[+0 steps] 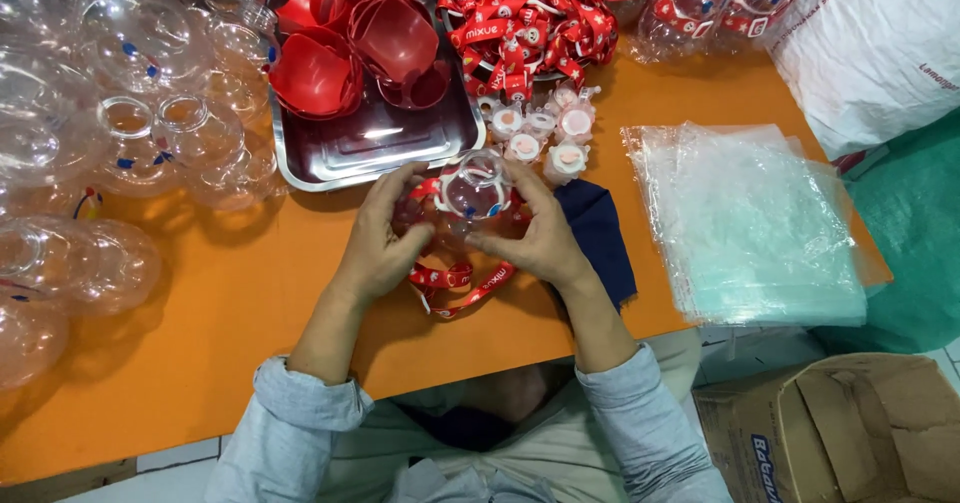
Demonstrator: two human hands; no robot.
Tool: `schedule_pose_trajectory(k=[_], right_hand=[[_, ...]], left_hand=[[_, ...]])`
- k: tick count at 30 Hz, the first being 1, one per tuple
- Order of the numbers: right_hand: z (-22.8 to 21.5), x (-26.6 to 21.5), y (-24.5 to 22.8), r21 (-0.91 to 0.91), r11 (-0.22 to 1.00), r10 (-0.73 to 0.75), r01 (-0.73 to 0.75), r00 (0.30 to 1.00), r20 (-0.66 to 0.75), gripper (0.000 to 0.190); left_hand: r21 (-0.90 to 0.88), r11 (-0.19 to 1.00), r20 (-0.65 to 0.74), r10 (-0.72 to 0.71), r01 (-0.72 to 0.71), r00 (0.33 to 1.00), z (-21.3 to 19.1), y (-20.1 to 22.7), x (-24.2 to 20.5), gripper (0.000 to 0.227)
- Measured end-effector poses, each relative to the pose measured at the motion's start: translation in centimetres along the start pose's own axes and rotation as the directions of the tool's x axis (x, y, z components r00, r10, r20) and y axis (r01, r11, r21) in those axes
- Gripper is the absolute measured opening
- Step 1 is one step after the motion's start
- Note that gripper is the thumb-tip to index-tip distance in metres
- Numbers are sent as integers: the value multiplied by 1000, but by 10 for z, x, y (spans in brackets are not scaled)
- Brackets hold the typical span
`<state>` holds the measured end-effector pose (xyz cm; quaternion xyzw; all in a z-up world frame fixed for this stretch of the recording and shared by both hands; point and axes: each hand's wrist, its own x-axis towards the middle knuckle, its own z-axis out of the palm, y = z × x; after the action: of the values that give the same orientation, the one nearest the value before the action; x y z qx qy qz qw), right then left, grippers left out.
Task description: Attaching red lanyards to clear plastic bottles and packaging them into individual plastic bags.
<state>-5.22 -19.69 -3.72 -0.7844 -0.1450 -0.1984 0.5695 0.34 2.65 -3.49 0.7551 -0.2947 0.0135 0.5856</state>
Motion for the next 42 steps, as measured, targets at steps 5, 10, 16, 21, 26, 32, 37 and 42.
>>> schedule_pose_trajectory(k=[5, 10, 16, 21, 26, 32, 37, 42], right_hand=[[-1, -5, 0, -57, 998, 3, 0, 998, 56, 88], [-4, -5, 8, -13, 1000, 20, -19, 998, 59, 80], [-4, -5, 7, -34, 999, 0, 2, 997, 71, 87], [-8, -8, 5, -88, 996, 31, -31, 1000, 3, 83], [-6, -5, -7, 19, 997, 80, -78, 992, -96, 75], [-5, -1, -9, 14, 999, 52, -51, 994, -95, 73], [2, -4, -13, 24, 997, 77, -77, 996, -35, 80], [1, -6, -13, 15, 985, 172, -173, 984, 41, 82]], left_hand=[[73, 992, 30, 99, -101, 995, -1, 0, 1, 66], [100, 992, -27, 83, -80, 996, 4, -14, 0, 44], [137, 990, -103, 49, -35, 993, 6, -30, 0, 21], [214, 976, -108, 69, -45, 992, 7, -28, 1, 28], [190, 981, -113, 57, -35, 992, 5, -24, 1, 25], [94, 990, -18, 108, -106, 994, 3, 6, -5, 70], [85, 994, 131, 58, -69, 990, 3, 21, -4, 104], [193, 981, 127, -46, 20, 991, 7, 10, -3, 95]])
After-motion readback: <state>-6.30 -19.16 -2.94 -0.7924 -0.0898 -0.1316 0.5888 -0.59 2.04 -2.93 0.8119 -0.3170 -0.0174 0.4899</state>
